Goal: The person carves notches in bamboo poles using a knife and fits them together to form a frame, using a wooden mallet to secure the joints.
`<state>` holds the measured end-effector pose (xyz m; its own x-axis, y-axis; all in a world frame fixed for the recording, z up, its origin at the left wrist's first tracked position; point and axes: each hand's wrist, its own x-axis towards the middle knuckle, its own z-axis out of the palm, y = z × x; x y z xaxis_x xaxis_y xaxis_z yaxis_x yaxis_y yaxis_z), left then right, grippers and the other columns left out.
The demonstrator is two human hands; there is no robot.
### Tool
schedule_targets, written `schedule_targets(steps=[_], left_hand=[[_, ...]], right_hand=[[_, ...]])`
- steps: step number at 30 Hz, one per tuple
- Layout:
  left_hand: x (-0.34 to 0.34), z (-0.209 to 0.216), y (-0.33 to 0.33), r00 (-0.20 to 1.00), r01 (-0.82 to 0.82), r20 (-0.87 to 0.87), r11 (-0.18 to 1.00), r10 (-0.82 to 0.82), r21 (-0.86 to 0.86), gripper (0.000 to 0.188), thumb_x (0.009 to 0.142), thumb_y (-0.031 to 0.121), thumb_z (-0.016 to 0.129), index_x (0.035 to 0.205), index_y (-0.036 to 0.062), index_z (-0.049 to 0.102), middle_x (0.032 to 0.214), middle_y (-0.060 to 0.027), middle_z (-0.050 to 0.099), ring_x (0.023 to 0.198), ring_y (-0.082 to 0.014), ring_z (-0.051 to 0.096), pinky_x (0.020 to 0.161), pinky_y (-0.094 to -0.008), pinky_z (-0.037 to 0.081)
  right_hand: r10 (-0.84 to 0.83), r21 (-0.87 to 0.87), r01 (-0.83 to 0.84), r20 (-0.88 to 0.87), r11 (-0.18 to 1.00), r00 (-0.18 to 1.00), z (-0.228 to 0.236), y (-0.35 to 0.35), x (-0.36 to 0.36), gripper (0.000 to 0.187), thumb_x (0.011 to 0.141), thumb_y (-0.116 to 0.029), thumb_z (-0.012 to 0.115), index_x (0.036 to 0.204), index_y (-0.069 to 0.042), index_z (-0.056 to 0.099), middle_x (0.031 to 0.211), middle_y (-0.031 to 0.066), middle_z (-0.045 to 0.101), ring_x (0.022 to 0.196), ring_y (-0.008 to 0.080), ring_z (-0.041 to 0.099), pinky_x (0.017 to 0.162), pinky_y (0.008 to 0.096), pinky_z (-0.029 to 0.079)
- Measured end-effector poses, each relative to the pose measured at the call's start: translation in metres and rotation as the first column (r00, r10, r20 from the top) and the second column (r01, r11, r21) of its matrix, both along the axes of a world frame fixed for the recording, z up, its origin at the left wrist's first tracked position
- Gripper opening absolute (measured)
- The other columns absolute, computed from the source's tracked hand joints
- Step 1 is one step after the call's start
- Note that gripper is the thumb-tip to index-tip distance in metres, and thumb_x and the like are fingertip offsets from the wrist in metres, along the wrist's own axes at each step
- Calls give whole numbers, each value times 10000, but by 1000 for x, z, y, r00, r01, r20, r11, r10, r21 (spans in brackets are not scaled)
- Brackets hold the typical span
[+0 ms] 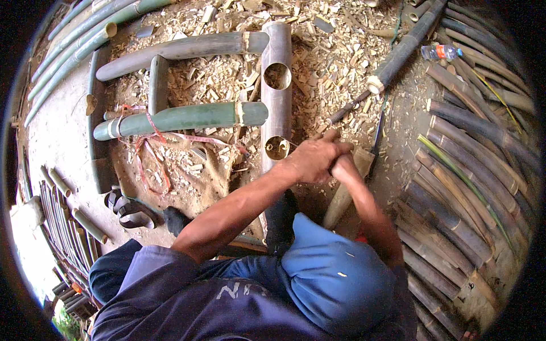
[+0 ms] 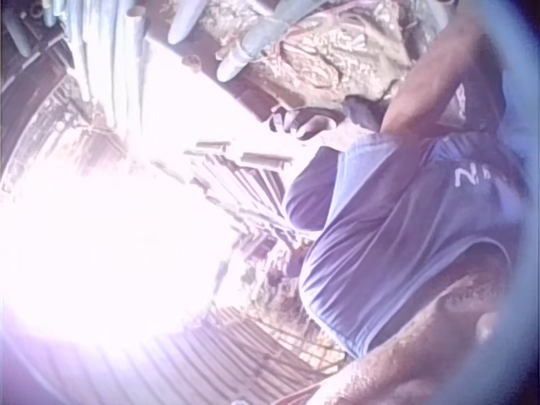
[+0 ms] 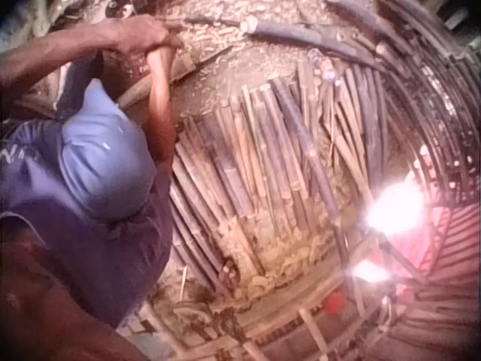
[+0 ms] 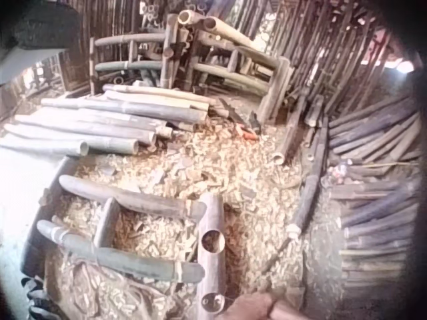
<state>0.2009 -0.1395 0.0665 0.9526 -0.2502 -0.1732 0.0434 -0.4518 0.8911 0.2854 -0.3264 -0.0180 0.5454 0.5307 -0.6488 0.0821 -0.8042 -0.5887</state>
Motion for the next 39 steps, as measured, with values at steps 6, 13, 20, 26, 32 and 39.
schedule_targets(steps=[6, 13, 20, 26, 32, 39], left_hand=[[-8, 7, 23, 890, -431, 53, 874, 452, -224, 826, 669, -99, 678, 1439, 161, 529, 1475, -272, 422, 1333, -478, 477, 1142, -495, 412], [-28, -7, 38, 509, -740, 144, 517, 848, -430, 760, 714, -101, 644, 1440, 92, 527, 1409, -250, 430, 1340, -445, 448, 1144, -479, 391], [-37, -13, 29, 305, -851, 222, 370, 926, -373, 820, 721, -10, 718, 1489, 19, 431, 1382, -232, 453, 1331, -395, 427, 1180, -485, 321], [-20, 16, -7, 740, -673, -87, 736, 667, -75, 1028, 636, 6, 772, 1551, 119, 317, 1431, -296, 383, 1270, -506, 506, 1098, -525, 464], [-18, 14, -7, 890, -334, -317, 942, 328, 35, 1027, 622, 112, 827, 1535, 165, 359, 1474, -322, 367, 1237, -538, 538, 1060, -516, 501], [-34, 8, 26, 870, 262, -406, 960, -280, -102, 733, 475, 11, 700, 1206, 55, 668, 1014, -194, 714, 1055, -309, 683, 870, -446, 575]], right_hand=[[609, -202, -591, 456, 781, 649, 82, 87, 29, 364, 850, -249, 651, 1166, -69, 634, 1110, 184, 691, 1041, 377, 657, 890, 455, 526], [826, -351, -801, 486, 485, 287, 113, 183, 16, 372, 727, -247, 750, 1068, -131, 658, 1016, 78, 709, 934, 286, 688, 801, 440, 542], [825, -424, -812, 552, 402, 120, 88, 209, -4, 53, 706, -180, 768, 750, -156, 749, 834, 9, 745, 903, 181, 688, 895, 377, 522], [834, -107, -827, 34, 551, 551, 64, 109, 42, 338, 773, -117, 752, 1097, -34, 711, 1095, 163, 708, 1125, 269, 642, 1017, 409, 488], [399, -252, -532, -431, 808, 810, 54, 62, 13, 442, 825, -91, 707, 1259, -40, 636, 1181, 165, 675, 1224, 268, 603, 1049, 394, 478], [313, -177, -387, -340, 905, 887, 27, 61, -79, 467, 855, -125, 689, 1306, -51, 593, 1212, 154, 655, 1234, 265, 591, 1044, 393, 479]])
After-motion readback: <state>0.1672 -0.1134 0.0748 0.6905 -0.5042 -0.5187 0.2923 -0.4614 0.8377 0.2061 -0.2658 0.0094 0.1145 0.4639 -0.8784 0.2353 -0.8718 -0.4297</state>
